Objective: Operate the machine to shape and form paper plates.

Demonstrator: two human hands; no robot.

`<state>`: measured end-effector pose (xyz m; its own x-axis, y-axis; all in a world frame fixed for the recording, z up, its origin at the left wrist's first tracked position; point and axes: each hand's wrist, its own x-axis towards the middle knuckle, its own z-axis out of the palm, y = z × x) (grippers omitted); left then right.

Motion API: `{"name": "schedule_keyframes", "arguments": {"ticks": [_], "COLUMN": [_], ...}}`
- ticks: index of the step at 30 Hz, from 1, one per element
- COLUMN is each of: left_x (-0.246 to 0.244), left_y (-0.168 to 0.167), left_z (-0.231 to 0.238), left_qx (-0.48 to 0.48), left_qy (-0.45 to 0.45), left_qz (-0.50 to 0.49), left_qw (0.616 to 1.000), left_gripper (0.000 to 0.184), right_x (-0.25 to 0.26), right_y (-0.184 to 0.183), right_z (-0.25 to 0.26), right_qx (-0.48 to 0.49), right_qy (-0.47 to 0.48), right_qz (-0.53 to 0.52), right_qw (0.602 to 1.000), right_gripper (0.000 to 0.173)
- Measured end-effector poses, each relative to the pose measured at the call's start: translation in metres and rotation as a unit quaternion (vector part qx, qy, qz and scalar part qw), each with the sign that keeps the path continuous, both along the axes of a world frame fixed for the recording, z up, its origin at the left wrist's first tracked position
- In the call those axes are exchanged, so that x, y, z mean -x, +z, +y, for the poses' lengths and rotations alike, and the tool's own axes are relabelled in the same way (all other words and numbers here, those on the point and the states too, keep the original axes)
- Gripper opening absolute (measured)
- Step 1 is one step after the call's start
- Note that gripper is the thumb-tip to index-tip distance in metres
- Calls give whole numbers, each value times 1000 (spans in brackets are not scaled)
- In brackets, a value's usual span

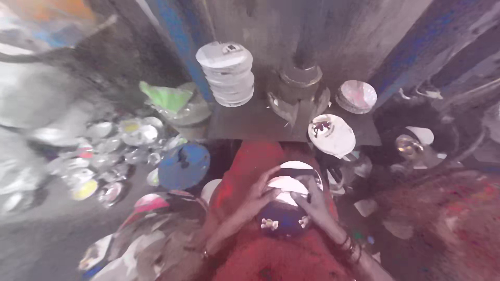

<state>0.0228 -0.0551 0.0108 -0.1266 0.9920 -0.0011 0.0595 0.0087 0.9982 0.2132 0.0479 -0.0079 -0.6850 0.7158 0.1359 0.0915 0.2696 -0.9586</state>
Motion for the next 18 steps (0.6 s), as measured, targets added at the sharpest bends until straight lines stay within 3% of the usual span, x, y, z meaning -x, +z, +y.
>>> {"name": "schedule_keyframes", "arguments": {"ticks": [2,5,7,10,12,14,16,18], "left_x": [1,2,0,-4,-3,-3,-4,-6], "left_y": [-1,1,2,10,15,12,4,2], "left_z": [4,6,11,21,30,37,45,56], "left_qx": [8,34,47,52,45,17,-18,-32], "left_qy": [-14,-37,-70,-99,-121,-144,-174,-207], "left_qz": [54,-29,-31,83,141,129,98,88], "left_qw": [998,998,996,990,982,981,980,974], "left_gripper": [60,45,56,48,40,37,36,40], "right_x": [1,-4,-6,-21,-42,-74,-102,-140], "right_y": [3,-2,0,10,36,87,131,143], "right_z": [-5,-18,-16,25,78,147,225,302], "right_qx": [-62,-119,-140,-213,-229,-196,-155,-256], "right_qy": [-23,-59,-71,-69,-142,-214,-278,-345], "right_qz": [-39,-8,12,8,-92,-300,-498,-558], "right_qw": [997,991,988,975,958,909,807,710], "right_gripper": [57,40,33,22,25,33,41,40]}}
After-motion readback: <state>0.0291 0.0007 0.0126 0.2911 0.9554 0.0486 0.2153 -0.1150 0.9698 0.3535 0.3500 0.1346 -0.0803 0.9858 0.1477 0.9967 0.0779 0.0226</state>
